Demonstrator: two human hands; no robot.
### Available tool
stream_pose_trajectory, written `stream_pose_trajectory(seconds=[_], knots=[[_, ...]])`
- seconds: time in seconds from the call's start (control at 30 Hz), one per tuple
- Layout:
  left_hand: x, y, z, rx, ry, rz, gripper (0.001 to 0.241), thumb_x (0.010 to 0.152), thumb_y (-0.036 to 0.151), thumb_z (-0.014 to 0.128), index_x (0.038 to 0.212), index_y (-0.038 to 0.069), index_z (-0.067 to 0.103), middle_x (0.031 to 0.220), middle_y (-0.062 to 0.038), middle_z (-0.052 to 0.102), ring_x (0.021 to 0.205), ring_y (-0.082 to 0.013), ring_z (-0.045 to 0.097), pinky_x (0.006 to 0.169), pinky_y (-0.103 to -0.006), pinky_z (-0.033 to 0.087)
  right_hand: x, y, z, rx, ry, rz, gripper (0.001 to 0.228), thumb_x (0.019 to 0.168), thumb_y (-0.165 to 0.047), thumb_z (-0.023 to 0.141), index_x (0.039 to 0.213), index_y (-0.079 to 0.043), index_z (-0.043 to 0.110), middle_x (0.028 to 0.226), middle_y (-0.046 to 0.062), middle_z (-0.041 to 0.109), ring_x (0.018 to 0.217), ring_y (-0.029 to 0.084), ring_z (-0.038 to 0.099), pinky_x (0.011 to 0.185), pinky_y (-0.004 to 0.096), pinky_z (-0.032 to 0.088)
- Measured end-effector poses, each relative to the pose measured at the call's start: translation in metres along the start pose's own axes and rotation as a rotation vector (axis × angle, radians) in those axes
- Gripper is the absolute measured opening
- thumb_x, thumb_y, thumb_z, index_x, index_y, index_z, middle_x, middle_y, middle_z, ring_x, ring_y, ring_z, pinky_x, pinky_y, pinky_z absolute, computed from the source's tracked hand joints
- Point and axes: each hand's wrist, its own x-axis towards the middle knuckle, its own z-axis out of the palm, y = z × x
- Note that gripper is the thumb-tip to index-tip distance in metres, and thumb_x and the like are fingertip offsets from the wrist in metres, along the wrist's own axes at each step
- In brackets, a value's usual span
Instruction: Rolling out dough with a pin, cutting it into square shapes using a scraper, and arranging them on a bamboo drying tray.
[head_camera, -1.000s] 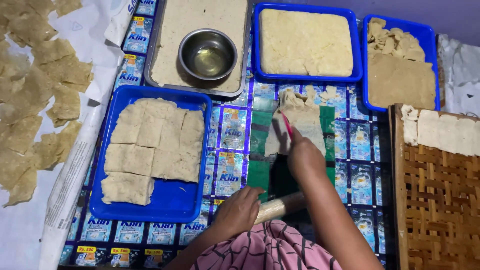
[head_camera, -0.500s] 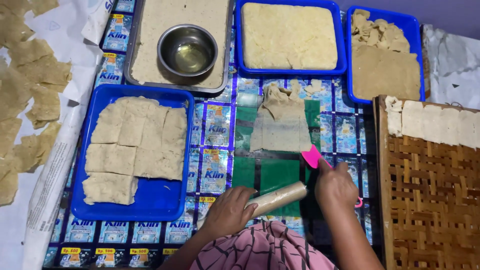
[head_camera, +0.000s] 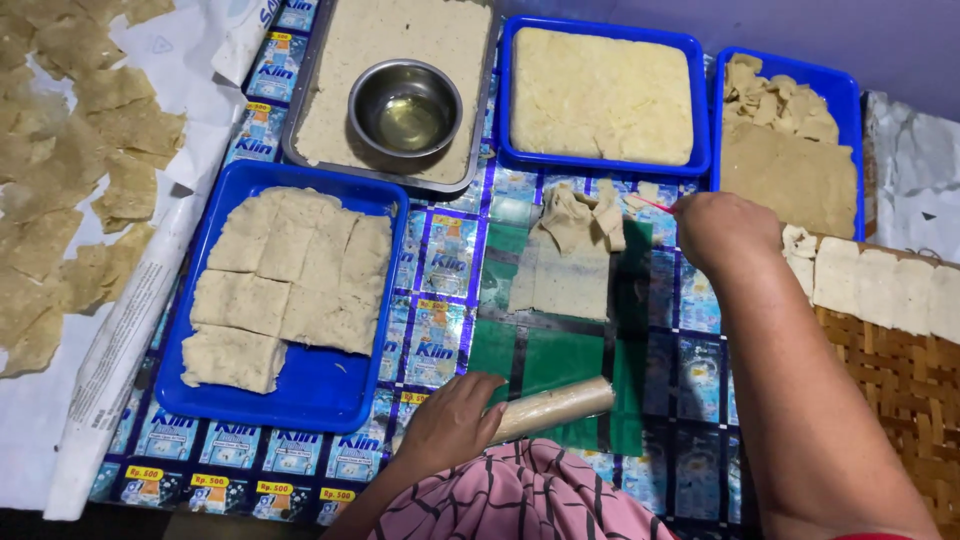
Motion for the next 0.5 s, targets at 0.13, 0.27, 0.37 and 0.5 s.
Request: stream_pose_trajectory(seconds=[0.13,0.27,0.37,0.5], knots=[[0.002,-0.001,0.001,-0.007,0.02,-0.002,0.033,0.096,0.022,0.062,0.125,0.008,0.06,0.111,-0.011,0.065,0.09,-0.0305,0.066,0.076,-0.0426,0.054,-0.005,-0.003,-0.007,0.062,-0.185,0.057,0.04,0.099,-0.018,0.046,0.109,0.0,0.08,0.114,0.022,0.078,0.096,0.044,0.075,0.082,0.055,0.056],[-0.002,-0.001,0.003,0.006,-0.041,-0.042,0.024,0.098,0.025,0.061,0.116,0.01,0.063,0.105,-0.009,0.067,0.088,-0.0284,0.067,0.077,-0.0426,0.054,-0.056,-0.024,0.004,0.157,0.023,-0.107,0.034,0.105,-0.029,0.048,0.132,-0.031,0.068,0.106,0.011,0.071,0.083,0.034,0.07,0.071,0.047,0.06],[-0.005,-0.003,0.006,0.023,-0.118,-0.068,0.021,0.101,0.029,0.06,0.108,0.011,0.067,0.097,-0.007,0.068,0.084,-0.0263,0.066,0.074,-0.0423,0.054,-0.116,-0.068,0.019,0.12,-0.127,-0.227,0.051,0.097,-0.023,0.061,0.145,-0.035,0.054,0.103,0.014,0.065,0.066,0.024,0.071,0.06,0.036,0.066],[-0.005,-0.002,0.006,0.057,-0.061,-0.03,0.02,0.098,0.029,0.063,0.105,0.011,0.069,0.095,-0.007,0.068,0.083,-0.0274,0.066,0.072,-0.0422,0.053,-0.153,-0.102,0.112,0.124,-0.048,-0.326,0.06,0.086,-0.02,0.061,0.143,-0.036,0.056,0.113,0.014,0.058,0.074,0.037,0.072,0.065,0.048,0.058]])
